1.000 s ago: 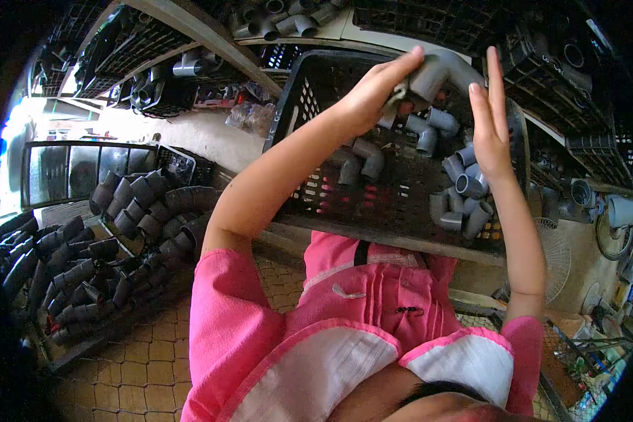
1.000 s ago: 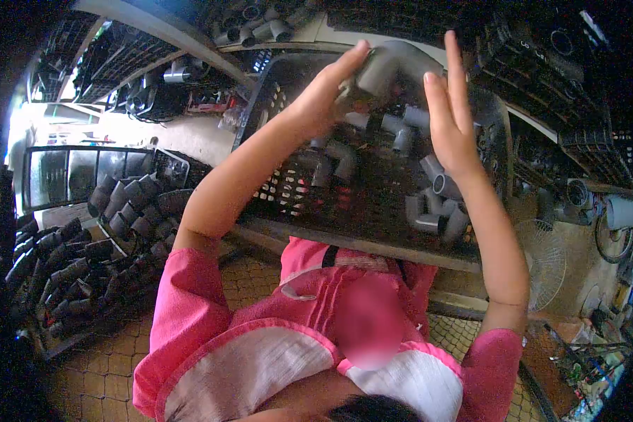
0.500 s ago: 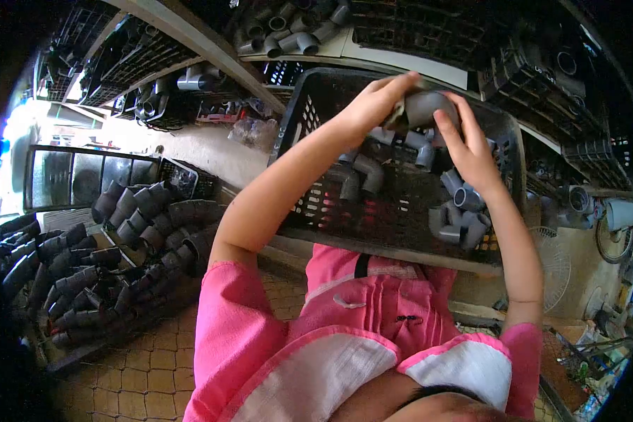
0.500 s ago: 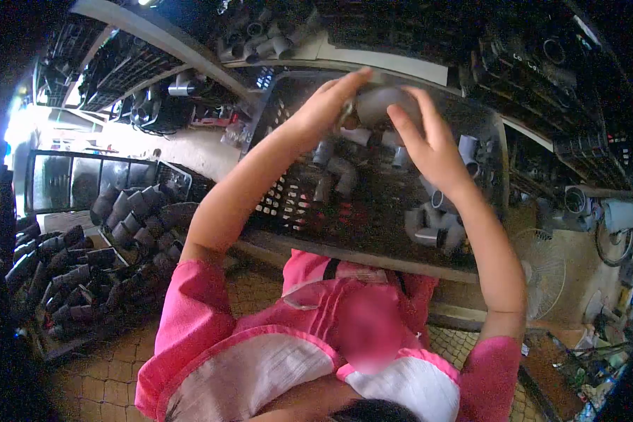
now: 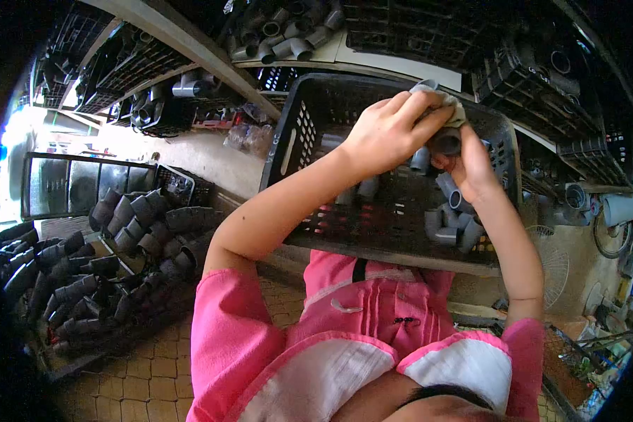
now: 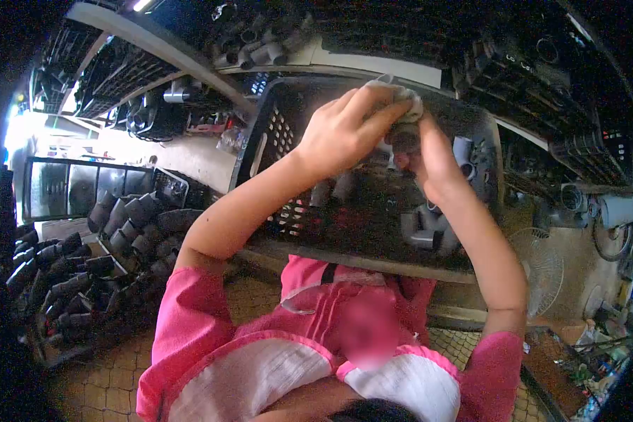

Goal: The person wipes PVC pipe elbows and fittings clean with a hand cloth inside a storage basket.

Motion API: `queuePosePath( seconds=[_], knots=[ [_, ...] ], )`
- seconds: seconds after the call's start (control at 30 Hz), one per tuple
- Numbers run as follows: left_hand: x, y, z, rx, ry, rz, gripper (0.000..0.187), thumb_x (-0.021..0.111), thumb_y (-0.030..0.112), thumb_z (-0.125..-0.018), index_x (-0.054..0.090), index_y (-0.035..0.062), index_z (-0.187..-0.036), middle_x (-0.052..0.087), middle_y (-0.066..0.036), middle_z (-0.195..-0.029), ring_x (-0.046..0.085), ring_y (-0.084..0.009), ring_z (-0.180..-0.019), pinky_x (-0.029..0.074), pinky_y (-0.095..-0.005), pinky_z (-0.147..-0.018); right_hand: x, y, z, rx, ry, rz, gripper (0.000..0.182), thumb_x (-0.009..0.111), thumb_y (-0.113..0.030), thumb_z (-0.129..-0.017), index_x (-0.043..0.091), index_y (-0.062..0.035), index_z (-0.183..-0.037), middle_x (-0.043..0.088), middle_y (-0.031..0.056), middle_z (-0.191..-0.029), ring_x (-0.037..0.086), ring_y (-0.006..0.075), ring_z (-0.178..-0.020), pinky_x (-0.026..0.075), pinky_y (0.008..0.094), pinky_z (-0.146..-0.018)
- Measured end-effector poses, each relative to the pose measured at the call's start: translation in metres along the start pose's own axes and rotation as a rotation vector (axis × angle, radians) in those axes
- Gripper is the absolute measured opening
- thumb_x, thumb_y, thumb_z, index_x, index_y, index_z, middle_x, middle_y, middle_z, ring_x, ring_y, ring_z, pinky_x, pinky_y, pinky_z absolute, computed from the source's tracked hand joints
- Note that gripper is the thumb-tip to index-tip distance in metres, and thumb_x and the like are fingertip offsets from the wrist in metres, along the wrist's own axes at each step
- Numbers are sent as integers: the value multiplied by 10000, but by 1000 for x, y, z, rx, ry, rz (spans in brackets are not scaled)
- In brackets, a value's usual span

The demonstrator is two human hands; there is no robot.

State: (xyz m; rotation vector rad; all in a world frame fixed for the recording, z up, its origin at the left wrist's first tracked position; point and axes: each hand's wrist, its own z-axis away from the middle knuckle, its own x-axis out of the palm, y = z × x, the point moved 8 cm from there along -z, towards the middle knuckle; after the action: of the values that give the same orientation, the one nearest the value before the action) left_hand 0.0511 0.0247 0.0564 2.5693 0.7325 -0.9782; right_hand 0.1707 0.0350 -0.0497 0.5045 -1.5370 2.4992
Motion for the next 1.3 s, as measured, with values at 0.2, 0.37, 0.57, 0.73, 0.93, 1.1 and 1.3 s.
queuePosePath(
  seconds=[0.2,0.37,0.57,0.73,0.93,1.1,1.3],
  knots=[
    [3,-5,1,31,-32,34,492,613,91,-731,643,127,-1220,581,-58,-1055,641,-223,-899,569,-331,-710,4,-3,-3,99,-233,-270,414,367,-501,-1011,567,-141,-1051,623,24,-843,554,130,-653,419,272,-540],
    [-4,-1,2,14,-39,87,464,624,73,-733,641,111,-1195,575,-99,-1070,630,-273,-934,561,-362,-746,7,1,3,65,-208,-39,454,317,-496,-1027,561,-117,-1079,621,51,-838,558,134,-648,422,279,-540],
    [-6,-23,0,-317,107,426,322,621,22,-862,577,51,-1180,561,-175,-1109,612,-348,-957,519,-385,-814,4,-15,4,36,-209,46,457,360,-512,-1018,559,-105,-1072,614,31,-817,542,118,-598,398,262,-501],
    [4,-49,8,-503,103,657,237,625,97,-898,558,-7,-1100,599,-201,-1029,619,-342,-928,487,-358,-827,1,-31,6,-128,-18,260,472,397,-515,-1008,533,-103,-1192,610,37,-882,541,103,-637,388,243,-495],
    [-2,-64,14,-648,180,645,238,651,123,-893,553,-1,-1070,655,-188,-954,662,-313,-892,504,-333,-788,1,-60,6,-654,22,844,492,448,-446,-1012,417,-135,-1392,577,44,-1182,586,149,-1009,508,305,-815],
    [0,-55,3,-518,-107,489,199,640,66,-847,580,-25,-1014,620,-202,-983,628,-382,-901,505,-379,-771,3,-56,12,-615,13,789,429,464,-373,-1022,430,-106,-1356,579,62,-1135,556,149,-1082,447,290,-936],
    [-1,-30,-12,-341,-197,502,419,661,60,-816,531,-42,-1201,532,-206,-1223,589,-406,-1049,502,-399,-892,-16,-50,7,-588,116,552,438,434,-393,-1030,416,-95,-1351,513,19,-939,518,88,-834,486,244,-675]
  ],
)
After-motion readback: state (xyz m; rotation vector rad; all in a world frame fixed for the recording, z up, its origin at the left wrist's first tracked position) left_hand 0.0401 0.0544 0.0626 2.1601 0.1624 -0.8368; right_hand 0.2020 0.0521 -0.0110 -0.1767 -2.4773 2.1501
